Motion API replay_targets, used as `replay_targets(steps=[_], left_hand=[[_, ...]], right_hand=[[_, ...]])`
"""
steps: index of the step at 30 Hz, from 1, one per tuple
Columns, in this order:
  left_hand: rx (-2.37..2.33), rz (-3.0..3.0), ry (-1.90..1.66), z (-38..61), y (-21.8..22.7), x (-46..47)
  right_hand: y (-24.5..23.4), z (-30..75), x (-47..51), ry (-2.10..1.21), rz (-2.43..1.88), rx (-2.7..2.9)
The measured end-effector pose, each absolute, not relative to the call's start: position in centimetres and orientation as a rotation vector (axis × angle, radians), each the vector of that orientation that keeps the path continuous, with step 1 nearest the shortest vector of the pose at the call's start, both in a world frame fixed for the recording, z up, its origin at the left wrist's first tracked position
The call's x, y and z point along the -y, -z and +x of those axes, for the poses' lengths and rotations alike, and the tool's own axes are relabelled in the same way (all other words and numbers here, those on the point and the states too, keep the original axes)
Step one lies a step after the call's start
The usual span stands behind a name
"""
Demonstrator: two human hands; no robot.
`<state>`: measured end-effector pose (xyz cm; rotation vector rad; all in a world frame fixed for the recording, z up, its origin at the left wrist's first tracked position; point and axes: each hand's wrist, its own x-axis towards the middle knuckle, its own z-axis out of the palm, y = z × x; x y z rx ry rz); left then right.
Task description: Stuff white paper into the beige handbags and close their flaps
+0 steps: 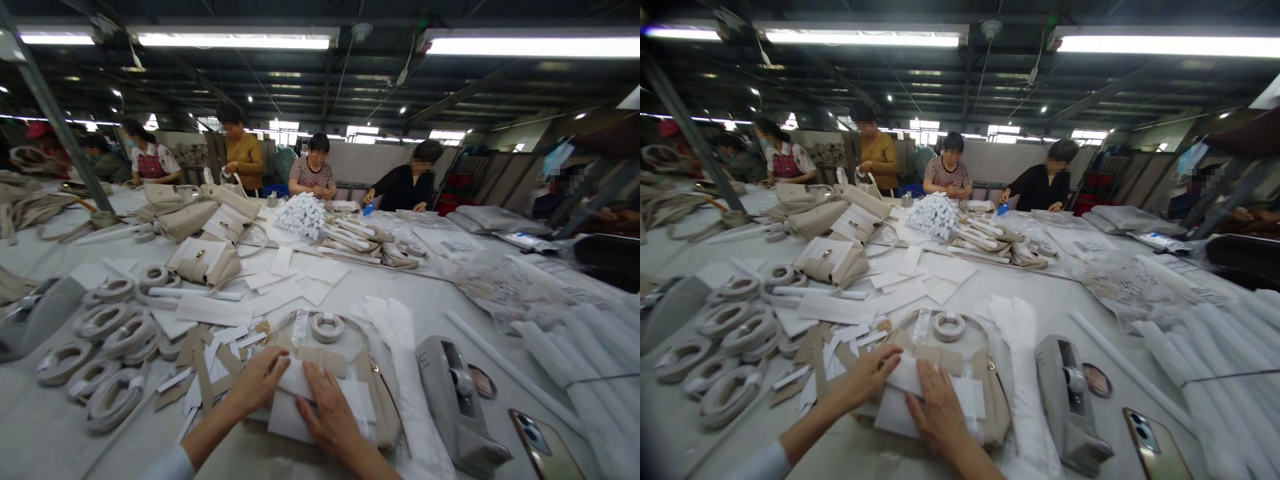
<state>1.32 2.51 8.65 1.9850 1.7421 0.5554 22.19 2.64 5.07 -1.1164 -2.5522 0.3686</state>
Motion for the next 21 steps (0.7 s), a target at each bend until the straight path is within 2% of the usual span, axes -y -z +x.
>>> replay_targets(steps=[6,21], left_hand=[[-1.966,1.765,-0.495,0.7,-8.2,-6.4],[-1.921,1.631,-0.246,1.5,-6.9,-9.6]], right_hand=[[-5.3,22.5,-2.7,-0.313,-1.065,2.574],[-5.0,22.4,-2.6,-0.090,-0.913,2.524]])
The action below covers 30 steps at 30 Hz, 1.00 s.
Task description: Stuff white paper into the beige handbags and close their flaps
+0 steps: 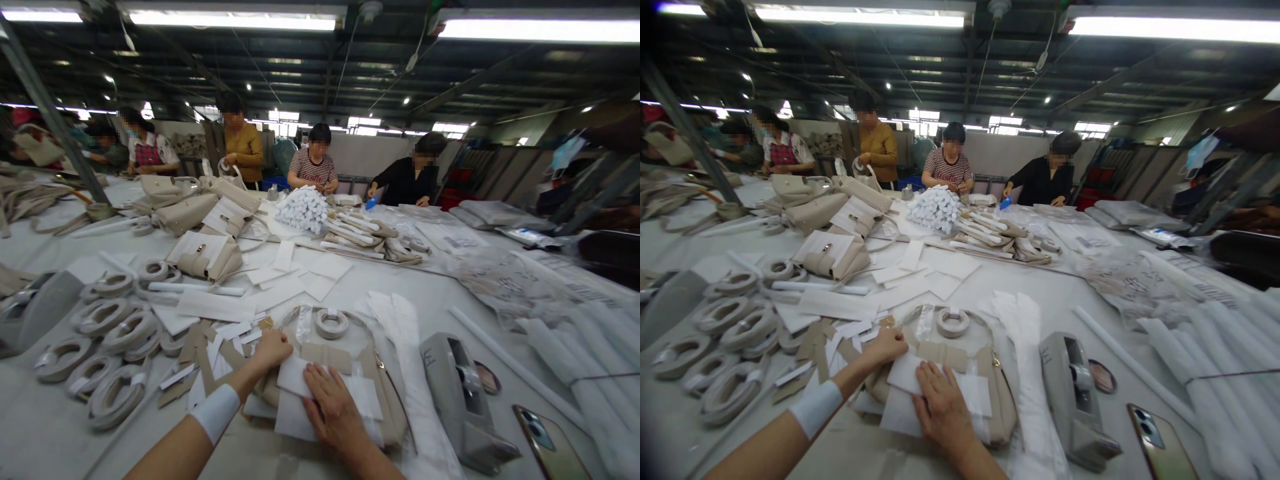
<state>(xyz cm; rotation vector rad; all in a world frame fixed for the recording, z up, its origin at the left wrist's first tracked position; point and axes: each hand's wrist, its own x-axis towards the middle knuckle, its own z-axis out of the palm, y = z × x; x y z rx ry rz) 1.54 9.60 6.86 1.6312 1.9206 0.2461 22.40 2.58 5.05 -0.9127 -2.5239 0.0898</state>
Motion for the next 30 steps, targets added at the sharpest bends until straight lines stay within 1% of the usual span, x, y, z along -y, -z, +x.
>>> replay_targets(steps=[9,15,22,30], left_hand=[[-1.833,1.762,-0.105,0.8,-7.4,-10.7],[-1.889,1.808,-0.090,0.9,-7.2,-10.7],[-2.035,1.849,-0.178,1.4,-5.6,-9.4],[-1.990,1.925,-0.376,0.3,-4.6,-8.5]], right_hand=[[-4.9,22.5,-2.6,-0.090,-0.906,2.534],[-5.2,22.7,-2.5,-0.091,-0.871,2.557],[-5.4,22.3,-2.5,-0.141,-0.910,2.588],[-5.6,21.7,-2.5,-0.162,-1.012,2.601]])
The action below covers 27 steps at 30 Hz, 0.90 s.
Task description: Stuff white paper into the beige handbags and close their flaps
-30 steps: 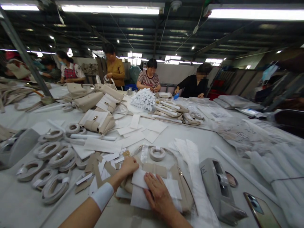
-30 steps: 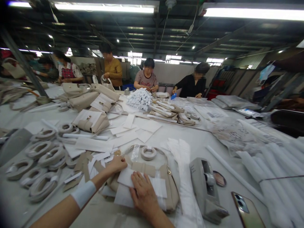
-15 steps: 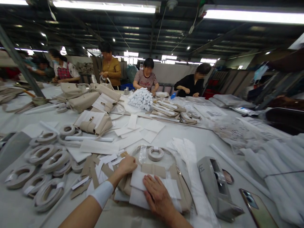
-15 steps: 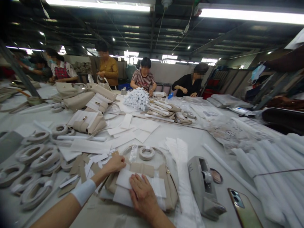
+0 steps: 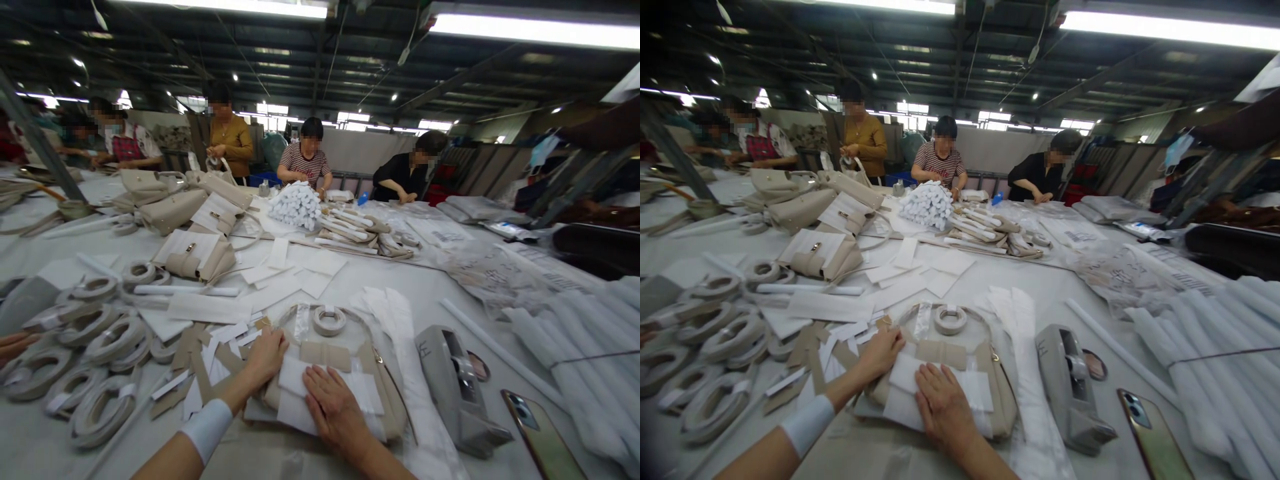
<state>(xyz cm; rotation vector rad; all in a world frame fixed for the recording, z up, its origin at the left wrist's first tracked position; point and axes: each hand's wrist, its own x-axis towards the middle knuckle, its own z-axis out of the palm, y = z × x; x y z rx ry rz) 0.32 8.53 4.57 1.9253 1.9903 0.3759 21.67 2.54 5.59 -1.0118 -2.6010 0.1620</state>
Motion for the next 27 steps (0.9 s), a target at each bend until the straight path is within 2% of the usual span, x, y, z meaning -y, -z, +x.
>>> replay_targets(steps=[8,13,18,23,27], left_hand=[[-1.692,2.268,-0.643,-0.4,-6.4,-4.2],[-1.279,2.807,-0.422,-0.6,-6.4,-1.5],[-1.345,2.760,-0.256,-0.5,-4.9,-1.0],[-1.414,2.706,-0.334,-0.5,-3.8,-0.4],[-1.423,2.693,-0.364,-0.4,-3.3,-0.2]], right_hand=[[-5.5,21.5,-2.5,-0.146,-1.004,2.558],[-5.6,21.3,-2.5,-0.190,-1.036,2.581],[-5.7,21.2,-2.3,-0.248,-1.072,2.578],[-6.0,20.8,-3.0,-0.439,-1.129,2.493],[-6.8,19.7,-7.9,-0.620,-1.409,2.271]])
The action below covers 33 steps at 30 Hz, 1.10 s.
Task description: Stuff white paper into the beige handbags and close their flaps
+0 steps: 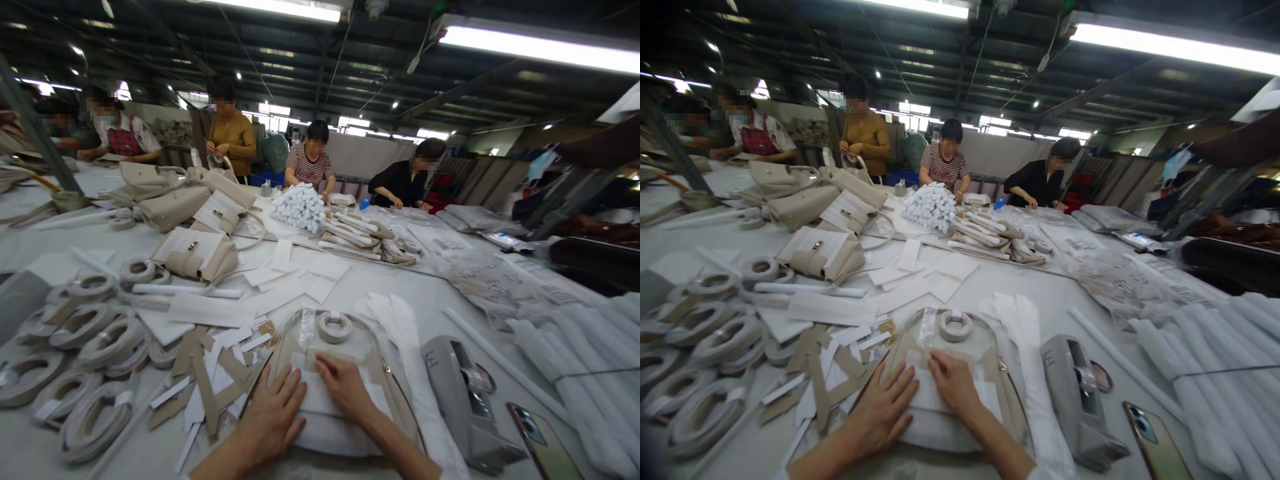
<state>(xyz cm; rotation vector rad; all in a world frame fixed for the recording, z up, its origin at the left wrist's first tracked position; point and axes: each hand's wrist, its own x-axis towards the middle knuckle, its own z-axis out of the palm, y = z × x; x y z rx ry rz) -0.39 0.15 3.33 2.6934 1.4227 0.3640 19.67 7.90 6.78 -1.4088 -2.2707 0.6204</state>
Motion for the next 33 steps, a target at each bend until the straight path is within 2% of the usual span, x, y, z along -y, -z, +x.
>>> replay_targets(steps=[3,10,17,27,33], left_hand=[[-1.437,2.704,-0.411,-0.4,-2.8,-0.2],[-1.434,2.709,-0.557,-0.5,-0.9,-0.8],[-1.444,2.664,-0.606,-0.2,1.5,-1.1],[-1.450,2.651,-0.592,-0.6,-0.7,-0.9],[-1.442,2.646,-0.620,-0.6,-0.4,-1.0]], right_hand=[[-7.1,18.5,-13.9,-0.556,-1.605,2.208],[-5.8,15.4,-23.3,-0.442,-1.752,2.355],[-5.7,14.7,-24.7,-0.340,-1.825,2.517],[-7.7,14.3,-24.4,-0.310,-1.559,2.706],[-7.7,14.3,-24.7,-0.338,-1.537,2.749]])
